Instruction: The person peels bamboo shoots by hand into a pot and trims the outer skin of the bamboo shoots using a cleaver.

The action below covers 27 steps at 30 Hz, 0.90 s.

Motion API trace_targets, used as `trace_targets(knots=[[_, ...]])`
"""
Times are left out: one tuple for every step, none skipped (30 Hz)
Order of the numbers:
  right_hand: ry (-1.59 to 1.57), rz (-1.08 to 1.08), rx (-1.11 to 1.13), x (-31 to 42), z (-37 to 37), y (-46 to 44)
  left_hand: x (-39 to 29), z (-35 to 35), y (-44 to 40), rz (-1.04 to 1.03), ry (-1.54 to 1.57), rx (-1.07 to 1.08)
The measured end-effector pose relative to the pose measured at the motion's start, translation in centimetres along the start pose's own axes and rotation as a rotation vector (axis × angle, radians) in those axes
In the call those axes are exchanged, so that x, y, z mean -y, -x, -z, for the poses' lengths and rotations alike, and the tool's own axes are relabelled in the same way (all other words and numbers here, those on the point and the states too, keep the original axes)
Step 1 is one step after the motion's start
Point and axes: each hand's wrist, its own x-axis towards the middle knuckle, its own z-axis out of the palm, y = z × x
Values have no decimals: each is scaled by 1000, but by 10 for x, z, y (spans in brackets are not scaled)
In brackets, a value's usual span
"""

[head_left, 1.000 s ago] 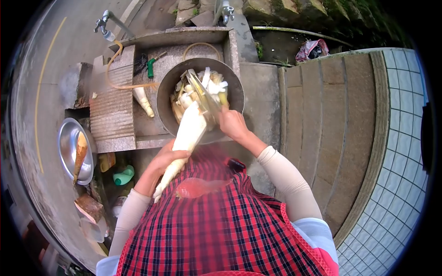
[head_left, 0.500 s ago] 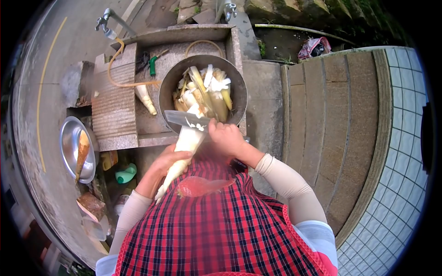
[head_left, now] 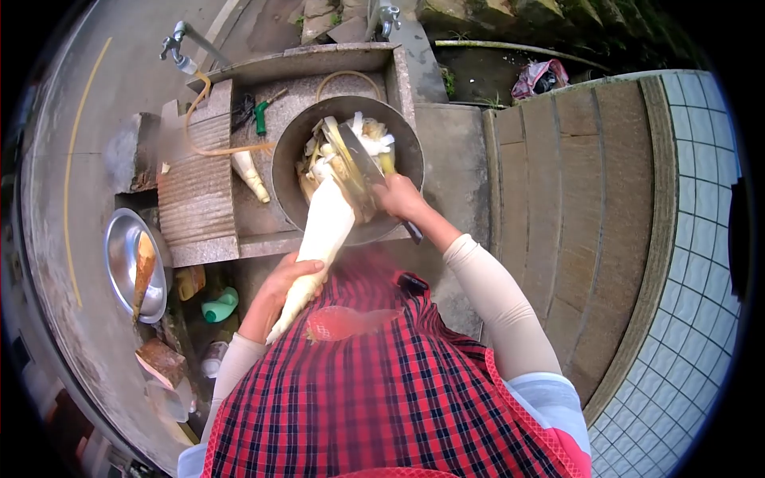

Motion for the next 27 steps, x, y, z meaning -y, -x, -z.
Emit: trace_targets(knots=[[116, 164, -114, -8, -7, 7, 1, 1, 0, -2, 37, -8], [232, 329, -226, -13, -12, 16, 1, 2, 0, -5, 74, -17], [258, 372, -233, -5, -11, 32, 1, 4, 0, 3, 140, 49], [293, 377, -219, -6, -14, 39, 2, 7, 1, 14, 204, 113], [324, 382, -207, -8, -15, 44, 3, 10, 2, 24, 264, 177], [354, 386, -199, -8, -16, 49, 5, 12, 1, 22, 293, 211], [439, 423, -186, -7, -17, 56, 9, 15, -1, 21, 321, 245], [467, 513, -211, -5, -18, 62, 12, 17, -3, 20, 350, 279], [495, 602, -235, -2, -19, 69, 15, 20, -4, 35, 369, 305], [523, 692, -261, 0, -21, 76, 17, 22, -5, 50, 387, 332], [657, 739, -271, 1, -25, 80, 18, 24, -6, 65, 402, 360], [675, 777, -266, 2, -27, 81, 19, 24, -6, 79, 421, 388], [692, 814, -258, 1, -30, 82, 20, 24, -6, 96, 440, 415], [709, 851, -249, 0, -32, 82, 21, 24, -6, 112, 461, 442], [733, 877, -266, -2, -34, 80, 21, 23, -5, 118, 467, 440], [736, 889, -258, -2, -34, 79, 19, 23, -4, 122, 475, 438], [738, 903, -250, -1, -33, 78, 19, 23, -3, 125, 483, 435], [742, 916, -243, -1, -33, 78, 19, 23, -1, 122, 481, 438], [745, 924, -229, -1, -33, 77, 18, 23, -1, 118, 479, 442], [748, 932, -215, -2, -34, 77, 18, 23, 0, 114, 478, 446], [751, 941, -200, -2, -34, 76, 18, 23, 0, 117, 469, 440], [772, 920, -186, -1, -35, 76, 17, 24, -1, 119, 461, 433], [792, 898, -170, -1, -35, 77, 18, 24, 0, 122, 453, 426], [813, 876, -157, -1, -36, 77, 19, 23, 1, 122, 456, 410], [851, 903, -205, -1, -38, 77, 19, 20, 2, 123, 456, 394], [890, 931, -254, -2, -40, 76, 18, 18, 3, 123, 457, 381], [929, 959, -303, -3, -42, 75, 17, 15, 3, 117, 447, 364]])
